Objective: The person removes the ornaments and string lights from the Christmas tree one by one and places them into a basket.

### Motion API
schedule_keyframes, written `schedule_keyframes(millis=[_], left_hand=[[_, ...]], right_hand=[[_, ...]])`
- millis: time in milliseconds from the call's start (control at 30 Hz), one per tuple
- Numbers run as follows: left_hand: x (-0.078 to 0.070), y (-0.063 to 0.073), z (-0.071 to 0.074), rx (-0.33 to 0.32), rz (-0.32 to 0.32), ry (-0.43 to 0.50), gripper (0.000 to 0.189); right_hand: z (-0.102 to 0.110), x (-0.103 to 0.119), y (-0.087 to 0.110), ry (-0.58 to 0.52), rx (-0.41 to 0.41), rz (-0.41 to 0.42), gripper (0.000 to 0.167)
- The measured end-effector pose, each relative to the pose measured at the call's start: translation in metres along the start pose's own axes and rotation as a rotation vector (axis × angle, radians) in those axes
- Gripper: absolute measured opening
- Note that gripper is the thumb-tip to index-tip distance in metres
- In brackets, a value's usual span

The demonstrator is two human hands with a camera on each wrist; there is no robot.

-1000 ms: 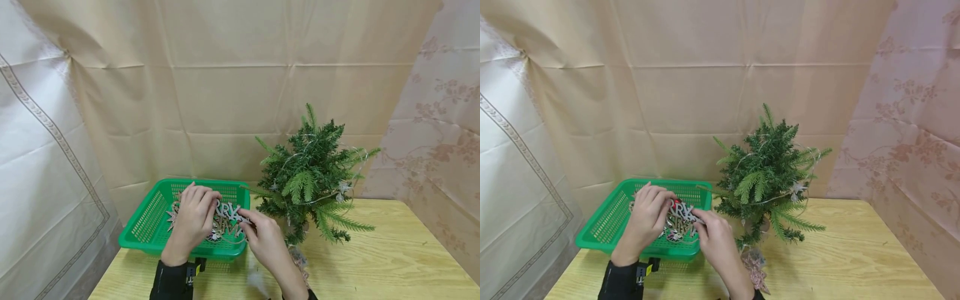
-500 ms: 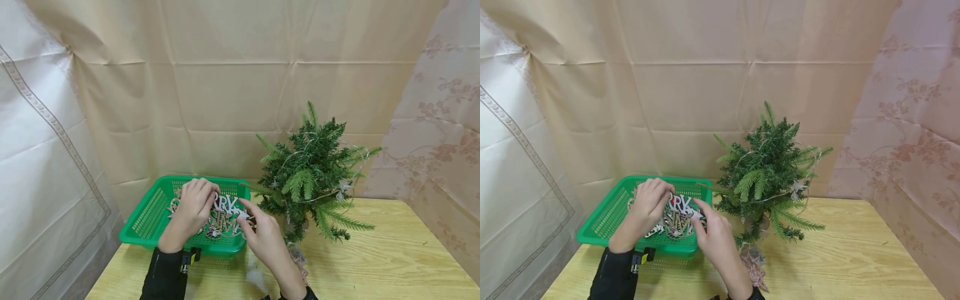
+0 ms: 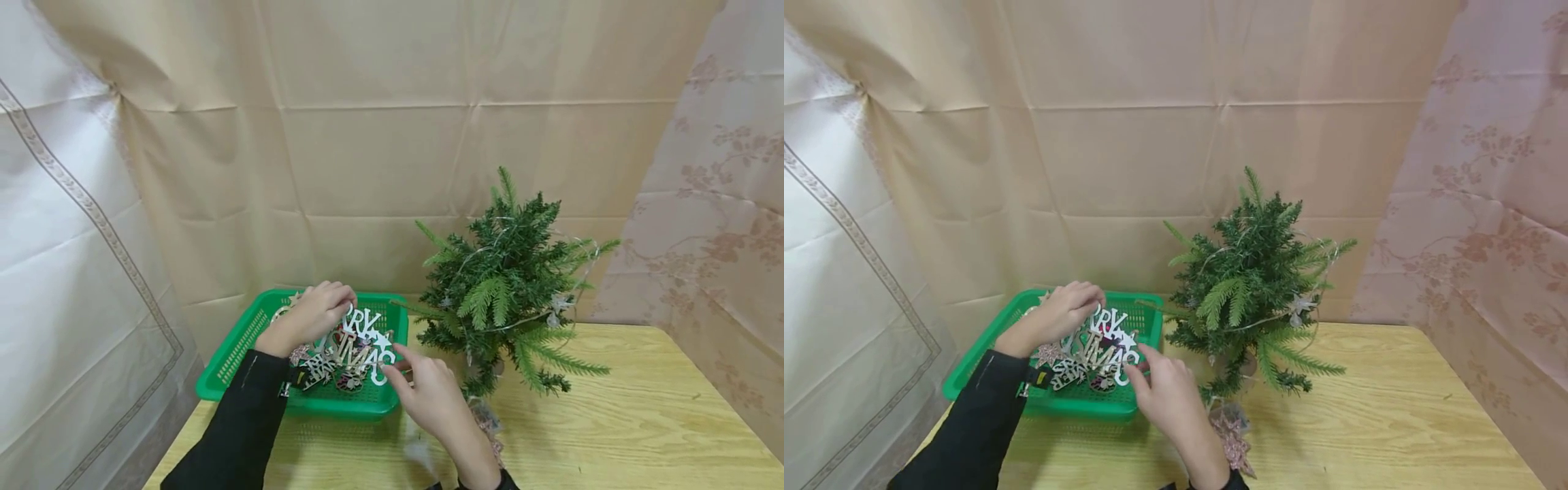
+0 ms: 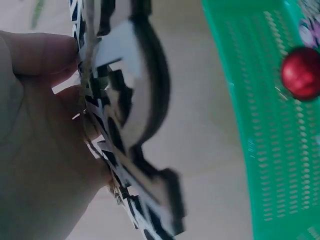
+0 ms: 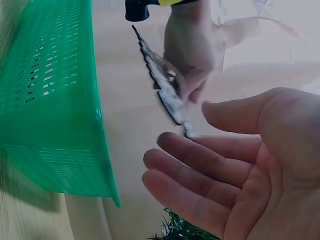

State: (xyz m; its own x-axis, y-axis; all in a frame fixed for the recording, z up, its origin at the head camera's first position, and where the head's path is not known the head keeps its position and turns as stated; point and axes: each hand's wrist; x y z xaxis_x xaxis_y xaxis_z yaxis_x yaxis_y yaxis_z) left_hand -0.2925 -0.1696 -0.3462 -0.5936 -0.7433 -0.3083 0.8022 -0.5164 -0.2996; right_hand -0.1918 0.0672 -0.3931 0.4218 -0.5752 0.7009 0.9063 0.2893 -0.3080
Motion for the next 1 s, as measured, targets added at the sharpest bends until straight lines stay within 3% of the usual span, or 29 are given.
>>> schedule_keyframes(millis=[133,300,467,633,867,1000], left_hand=[[0.019,-0.005,-0.005,0.124,0.121,0.020,0.026],[0.042,-0.013,-0.014,0.272,0.196,0.098,0.032],[0.061,-0.016,-0.026,0.380,0.252,0.194,0.029],[0.073,-0.015,-0.040,0.479,0.331,0.270,0.025],[0.080,-0.017,-0.046,0.581,0.388,0.215,0.030],[0.084,-0.016,-0.051,0.618,0.422,0.159,0.022]], right_hand=[[-0.006,0.001,0.001,0.051,0.048,0.060,0.036],[-0.015,0.007,0.001,0.114,0.188,0.175,0.028],[-0.028,0.011,0.002,0.211,0.270,0.252,0.032],[-0.034,0.011,0.005,0.320,0.317,0.258,0.037],[-0.035,0.010,0.008,0.397,0.358,0.263,0.040],[-0.035,0.010,0.008,0.402,0.364,0.270,0.041]])
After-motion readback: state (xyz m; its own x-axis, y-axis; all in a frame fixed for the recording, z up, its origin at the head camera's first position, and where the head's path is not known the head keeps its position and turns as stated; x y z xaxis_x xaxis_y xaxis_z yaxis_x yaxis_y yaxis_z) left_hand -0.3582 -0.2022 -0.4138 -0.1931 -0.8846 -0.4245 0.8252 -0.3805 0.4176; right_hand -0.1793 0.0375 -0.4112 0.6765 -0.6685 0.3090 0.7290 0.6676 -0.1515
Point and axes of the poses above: each hand's wrist, its own y-axis away from the middle knuckle, its own z-axis out of the back of the hand, x = y × z
